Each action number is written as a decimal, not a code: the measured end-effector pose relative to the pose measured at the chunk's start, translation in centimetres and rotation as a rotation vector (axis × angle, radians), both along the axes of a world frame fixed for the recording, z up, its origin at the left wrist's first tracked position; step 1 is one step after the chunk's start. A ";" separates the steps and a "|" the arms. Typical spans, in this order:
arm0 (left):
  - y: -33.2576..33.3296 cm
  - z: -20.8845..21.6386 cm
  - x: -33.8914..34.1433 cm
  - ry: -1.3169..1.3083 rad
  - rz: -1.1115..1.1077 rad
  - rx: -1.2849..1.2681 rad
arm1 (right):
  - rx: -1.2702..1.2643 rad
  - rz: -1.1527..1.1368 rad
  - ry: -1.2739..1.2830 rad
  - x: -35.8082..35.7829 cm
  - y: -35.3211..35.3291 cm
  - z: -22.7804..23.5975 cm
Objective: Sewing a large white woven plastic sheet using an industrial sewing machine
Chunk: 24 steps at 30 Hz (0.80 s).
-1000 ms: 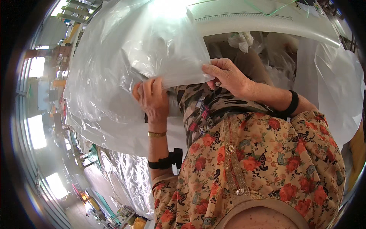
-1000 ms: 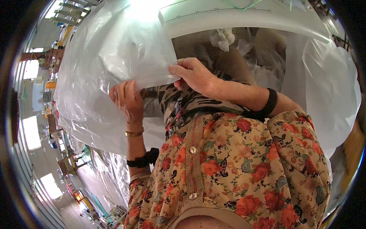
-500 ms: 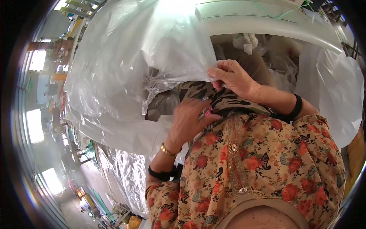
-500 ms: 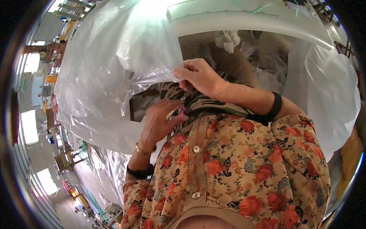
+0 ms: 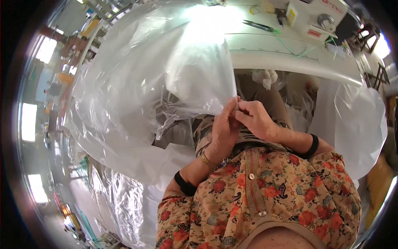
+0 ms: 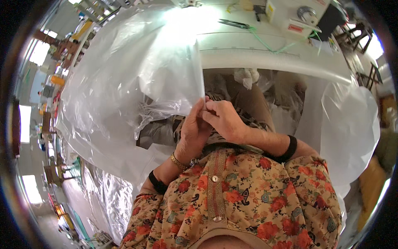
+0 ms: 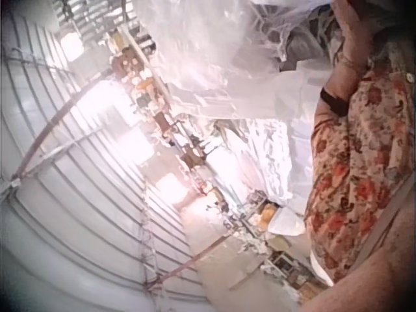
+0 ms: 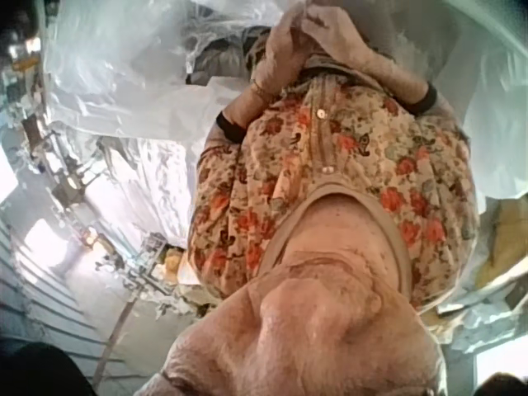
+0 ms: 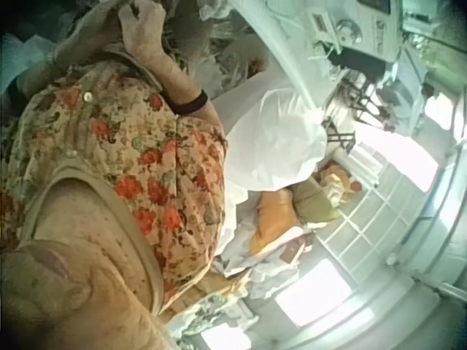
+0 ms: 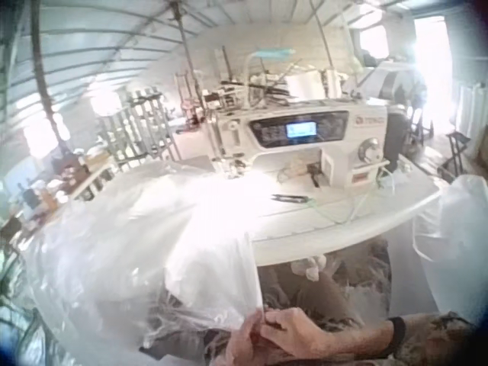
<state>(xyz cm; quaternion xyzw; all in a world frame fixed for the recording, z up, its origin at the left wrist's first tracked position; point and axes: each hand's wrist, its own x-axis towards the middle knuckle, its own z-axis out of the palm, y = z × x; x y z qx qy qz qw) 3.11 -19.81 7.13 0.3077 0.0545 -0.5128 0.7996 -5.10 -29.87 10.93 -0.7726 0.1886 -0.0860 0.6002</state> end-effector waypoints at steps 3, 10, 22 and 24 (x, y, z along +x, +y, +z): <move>0.4 -0.6 0.3 0.055 0.010 -0.045 | -0.174 0.042 -0.066 -0.5 -0.1 0.5; 0.7 0.8 -0.1 -0.208 0.271 0.022 | -0.588 0.138 -0.203 0.5 -0.4 1.3; 1.6 1.2 0.9 -0.413 0.178 0.204 | -1.112 0.509 0.022 1.5 -0.9 3.5; 1.5 0.9 0.9 -0.419 0.156 0.191 | -1.257 0.548 -0.103 1.4 -1.5 3.0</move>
